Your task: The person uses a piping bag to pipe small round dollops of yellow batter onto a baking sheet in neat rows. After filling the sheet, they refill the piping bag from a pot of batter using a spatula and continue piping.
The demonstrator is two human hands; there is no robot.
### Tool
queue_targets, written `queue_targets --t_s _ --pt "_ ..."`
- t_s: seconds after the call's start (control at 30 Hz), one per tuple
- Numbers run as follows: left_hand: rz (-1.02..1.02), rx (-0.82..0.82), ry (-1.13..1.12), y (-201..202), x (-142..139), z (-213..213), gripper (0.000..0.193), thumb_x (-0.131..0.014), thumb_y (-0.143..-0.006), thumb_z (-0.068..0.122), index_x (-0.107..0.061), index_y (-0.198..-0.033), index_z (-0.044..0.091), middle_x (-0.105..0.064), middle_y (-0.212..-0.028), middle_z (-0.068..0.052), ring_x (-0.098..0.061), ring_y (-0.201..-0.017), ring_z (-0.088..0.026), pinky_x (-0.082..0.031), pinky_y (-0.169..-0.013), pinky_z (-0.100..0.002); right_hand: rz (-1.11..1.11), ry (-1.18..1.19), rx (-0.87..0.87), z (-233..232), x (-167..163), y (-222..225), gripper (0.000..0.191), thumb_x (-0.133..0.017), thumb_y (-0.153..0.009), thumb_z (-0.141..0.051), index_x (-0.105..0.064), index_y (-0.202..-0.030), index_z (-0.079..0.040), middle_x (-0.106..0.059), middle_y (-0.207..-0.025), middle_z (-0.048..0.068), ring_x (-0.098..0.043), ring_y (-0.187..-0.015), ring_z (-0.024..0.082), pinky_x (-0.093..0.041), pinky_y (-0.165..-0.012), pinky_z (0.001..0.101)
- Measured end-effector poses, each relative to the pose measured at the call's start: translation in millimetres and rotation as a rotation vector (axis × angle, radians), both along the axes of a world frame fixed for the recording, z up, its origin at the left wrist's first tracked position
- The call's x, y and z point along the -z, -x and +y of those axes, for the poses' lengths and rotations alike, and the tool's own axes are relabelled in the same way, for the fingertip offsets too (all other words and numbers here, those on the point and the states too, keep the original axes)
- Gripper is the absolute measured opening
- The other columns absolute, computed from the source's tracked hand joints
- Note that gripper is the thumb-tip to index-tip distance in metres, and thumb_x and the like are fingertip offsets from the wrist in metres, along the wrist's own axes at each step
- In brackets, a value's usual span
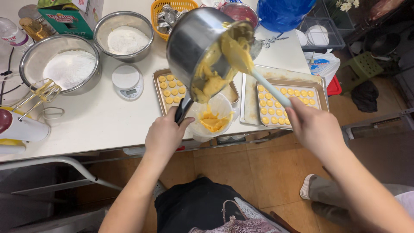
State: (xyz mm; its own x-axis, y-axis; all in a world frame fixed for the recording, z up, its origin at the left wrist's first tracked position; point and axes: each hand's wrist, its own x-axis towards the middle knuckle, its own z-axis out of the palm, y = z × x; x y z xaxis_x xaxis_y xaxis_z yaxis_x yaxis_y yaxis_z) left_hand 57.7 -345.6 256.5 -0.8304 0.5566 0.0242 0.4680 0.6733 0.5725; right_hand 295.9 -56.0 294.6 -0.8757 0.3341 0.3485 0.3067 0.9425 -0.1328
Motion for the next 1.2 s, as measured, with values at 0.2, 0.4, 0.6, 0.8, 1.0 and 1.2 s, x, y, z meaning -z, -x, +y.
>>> queue_targets --t_s 0.2,0.4,0.6,0.8,1.0,1.2 --pt "0.137 0.072 -0.004 -6.7 12.3 6.4 0.053 -0.07 -0.089 0.055 -0.068 -0.112 0.007 -0.071 -0.068 -0.018 -0.07 -0.065 -0.042 -0.055 -0.055 -0.05 -0.149 0.537 0.114 -2.9 37.8 -3.4 0.037 -0.063 -0.102 -0.029 -0.067 -0.133 -0.01 -0.066 -0.065 0.01 -0.059 -0.051 0.016 -0.048 -0.051 0.0333" --pt "0.198 0.13 -0.016 -2.4 27.2 17.6 0.055 -0.071 -0.089 0.054 -0.067 -0.112 0.005 -0.071 -0.069 -0.017 -0.07 -0.064 -0.041 -0.055 -0.054 -0.049 -0.201 1.334 0.231 -29.6 74.0 -20.0 0.044 -0.057 -0.1 -0.032 -0.067 -0.139 -0.014 -0.052 -0.062 -0.006 -0.047 -0.048 0.005 -0.037 -0.04 0.024" --pt "0.189 0.172 -0.021 -0.4 33.8 29.5 0.054 -0.071 -0.089 0.053 -0.067 -0.111 0.004 -0.072 -0.073 -0.018 -0.07 -0.068 -0.041 -0.056 -0.057 -0.049 -0.205 1.993 0.231 -50.0 74.4 -24.5 0.041 -0.051 -0.102 -0.034 -0.065 -0.129 -0.006 -0.045 -0.054 -0.001 -0.029 -0.035 0.005 -0.017 -0.03 0.0243" --pt "0.091 0.139 0.045 -0.6 24.8 28.9 0.056 -0.07 -0.089 0.054 -0.066 -0.115 0.005 -0.072 -0.073 -0.02 -0.07 -0.07 -0.042 -0.056 -0.059 -0.051 -0.031 2.491 0.005 -53.0 85.9 -30.5 0.039 -0.045 -0.108 -0.036 -0.06 -0.129 -0.006 -0.044 -0.053 -0.003 -0.026 -0.033 0.004 -0.018 -0.027 0.0225" --pt "0.072 0.041 0.017 6.7 16.7 12.1 0.056 -0.073 -0.087 0.055 -0.067 -0.115 0.006 -0.07 -0.07 -0.024 -0.07 -0.069 -0.045 -0.055 -0.059 -0.052 0.146 1.558 0.262 -37.2 85.6 -63.5 0.04 -0.055 -0.099 -0.022 -0.066 -0.135 -0.009 -0.054 -0.058 0.002 -0.043 -0.039 0.009 -0.031 -0.034 0.0239" --pt "0.132 0.019 -0.023 8.3 14.0 -4.3 0.056 -0.074 -0.087 0.054 -0.067 -0.112 0.004 -0.069 -0.067 -0.023 -0.07 -0.066 -0.044 -0.055 -0.056 -0.052 0.081 0.777 0.096 -34.3 82.3 -82.1 0.038 -0.071 -0.091 -0.012 -0.071 -0.129 -0.009 -0.07 -0.075 0.002 -0.058 -0.065 0.01 -0.048 -0.061 0.0232"
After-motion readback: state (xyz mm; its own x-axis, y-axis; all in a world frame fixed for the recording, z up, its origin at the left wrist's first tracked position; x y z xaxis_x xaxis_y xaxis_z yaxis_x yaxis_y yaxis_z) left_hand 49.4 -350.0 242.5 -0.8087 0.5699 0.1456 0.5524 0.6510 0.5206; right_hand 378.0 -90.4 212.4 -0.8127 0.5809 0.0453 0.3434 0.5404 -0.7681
